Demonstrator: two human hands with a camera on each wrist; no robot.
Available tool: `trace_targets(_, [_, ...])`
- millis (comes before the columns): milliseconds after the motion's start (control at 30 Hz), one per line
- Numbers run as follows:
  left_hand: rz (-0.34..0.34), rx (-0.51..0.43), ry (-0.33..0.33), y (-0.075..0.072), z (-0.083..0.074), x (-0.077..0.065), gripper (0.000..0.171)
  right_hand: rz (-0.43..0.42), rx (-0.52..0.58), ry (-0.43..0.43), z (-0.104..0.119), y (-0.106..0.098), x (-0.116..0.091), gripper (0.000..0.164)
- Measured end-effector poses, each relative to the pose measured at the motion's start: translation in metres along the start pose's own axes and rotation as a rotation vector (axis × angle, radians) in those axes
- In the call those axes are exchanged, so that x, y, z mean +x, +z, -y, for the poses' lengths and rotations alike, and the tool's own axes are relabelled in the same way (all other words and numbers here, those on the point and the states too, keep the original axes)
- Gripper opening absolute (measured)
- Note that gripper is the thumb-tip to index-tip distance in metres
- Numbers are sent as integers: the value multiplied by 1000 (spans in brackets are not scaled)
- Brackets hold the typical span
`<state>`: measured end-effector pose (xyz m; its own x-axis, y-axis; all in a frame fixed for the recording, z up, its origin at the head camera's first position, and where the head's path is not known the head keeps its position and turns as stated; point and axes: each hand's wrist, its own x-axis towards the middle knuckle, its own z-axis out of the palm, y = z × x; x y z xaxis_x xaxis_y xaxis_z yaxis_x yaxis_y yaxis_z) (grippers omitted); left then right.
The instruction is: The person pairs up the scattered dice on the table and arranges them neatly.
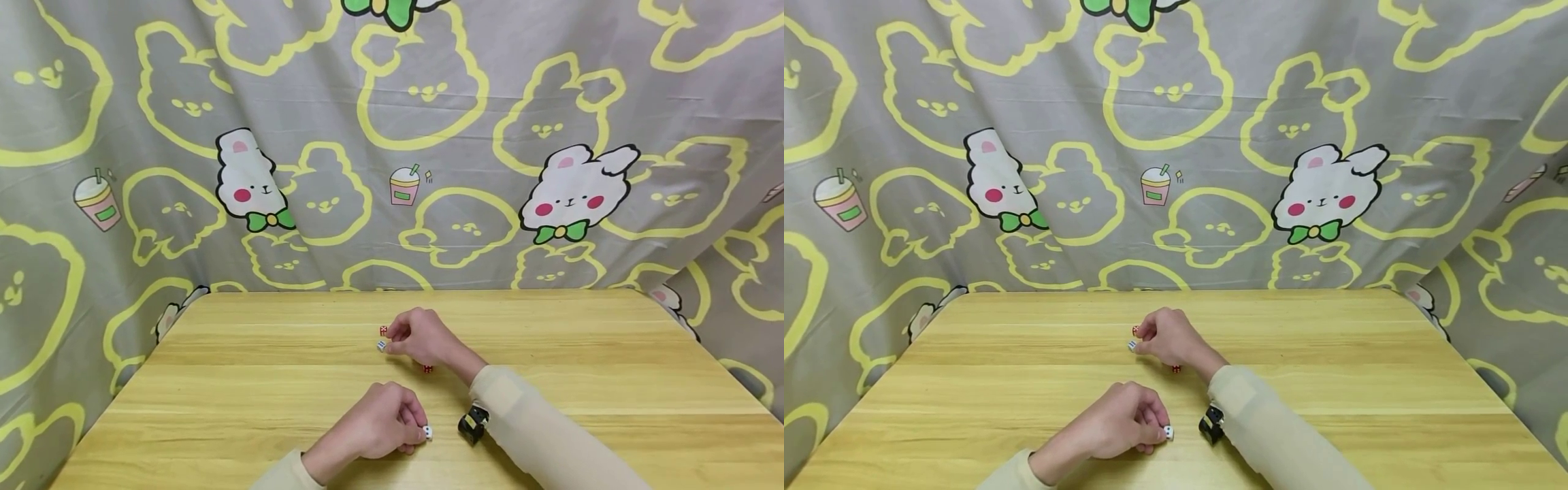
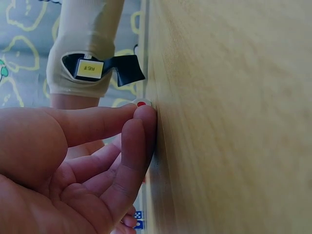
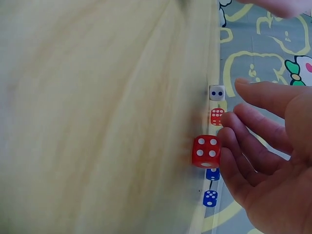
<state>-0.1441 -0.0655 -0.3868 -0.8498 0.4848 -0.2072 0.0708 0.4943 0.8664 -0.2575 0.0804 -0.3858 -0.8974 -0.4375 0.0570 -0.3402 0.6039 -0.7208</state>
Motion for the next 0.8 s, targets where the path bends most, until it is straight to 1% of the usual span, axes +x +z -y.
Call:
trace_targets(167, [2, 0, 15, 0, 2, 0, 18, 5, -8, -3, -2, 2, 0, 15])
trace_targets(367, [0, 4, 16, -1, 1, 0, 19, 17, -23, -2, 0, 3, 1, 15])
trace_targets(600, [-2, 7, 24, -1, 0, 0, 18, 27, -31, 25, 1, 3, 4, 13])
trace_targets(800, [-6, -1, 26, -1, 0, -1, 18, 33, -60, 20, 1, 7, 8, 11])
